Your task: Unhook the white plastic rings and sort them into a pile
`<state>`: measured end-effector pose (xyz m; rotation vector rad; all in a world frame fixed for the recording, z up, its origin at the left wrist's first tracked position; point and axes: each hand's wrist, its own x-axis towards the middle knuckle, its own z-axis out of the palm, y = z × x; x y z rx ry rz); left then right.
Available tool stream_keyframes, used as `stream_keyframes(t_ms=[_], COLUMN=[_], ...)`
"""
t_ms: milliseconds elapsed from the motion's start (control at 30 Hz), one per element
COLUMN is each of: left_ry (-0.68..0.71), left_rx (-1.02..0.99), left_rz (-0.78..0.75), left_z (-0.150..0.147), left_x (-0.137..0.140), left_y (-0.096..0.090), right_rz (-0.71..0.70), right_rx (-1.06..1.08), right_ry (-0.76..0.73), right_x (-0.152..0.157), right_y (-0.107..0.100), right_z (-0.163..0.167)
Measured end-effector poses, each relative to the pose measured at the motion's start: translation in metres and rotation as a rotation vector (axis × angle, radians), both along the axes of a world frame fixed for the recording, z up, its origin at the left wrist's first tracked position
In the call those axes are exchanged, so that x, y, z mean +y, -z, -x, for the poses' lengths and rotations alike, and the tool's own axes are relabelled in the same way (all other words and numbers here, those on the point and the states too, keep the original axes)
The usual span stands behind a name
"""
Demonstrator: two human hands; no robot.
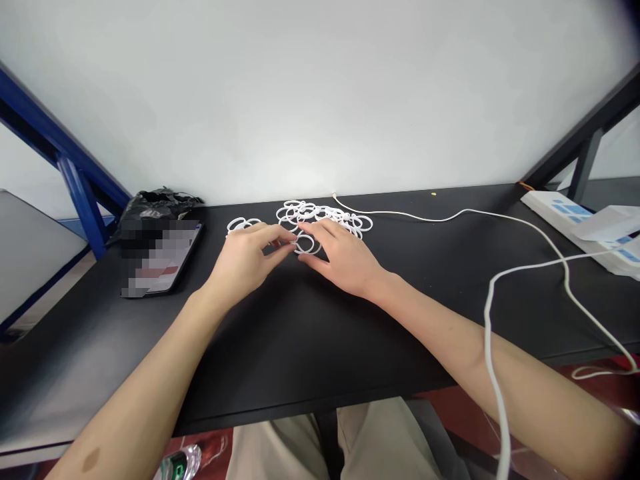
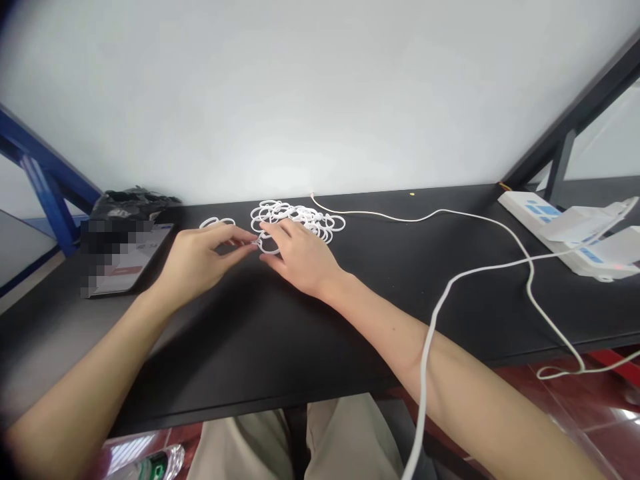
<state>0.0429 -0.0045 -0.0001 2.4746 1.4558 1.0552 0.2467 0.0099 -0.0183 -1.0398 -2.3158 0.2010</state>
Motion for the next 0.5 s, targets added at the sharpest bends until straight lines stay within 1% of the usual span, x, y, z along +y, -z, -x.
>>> stream_keyframes(t_ms=[200, 500], left_ry=[0.031, 0.028], left_rx=[0.02, 0.012], left_rz=[-0.022, -0.029], left_z=[-0.0006, -0.0011], left_x=[-0.0006, -0.0015], left_y=[-0.0005, -0.0019], right_rz=[0.007, 0.03], right_rx=[0.052, 0.14], right_ry=[-0.012, -0.029], right_x=[0.0, -0.0014], right_y=[-0.0027, -0.0046], right_z=[0.0001, 0.0025])
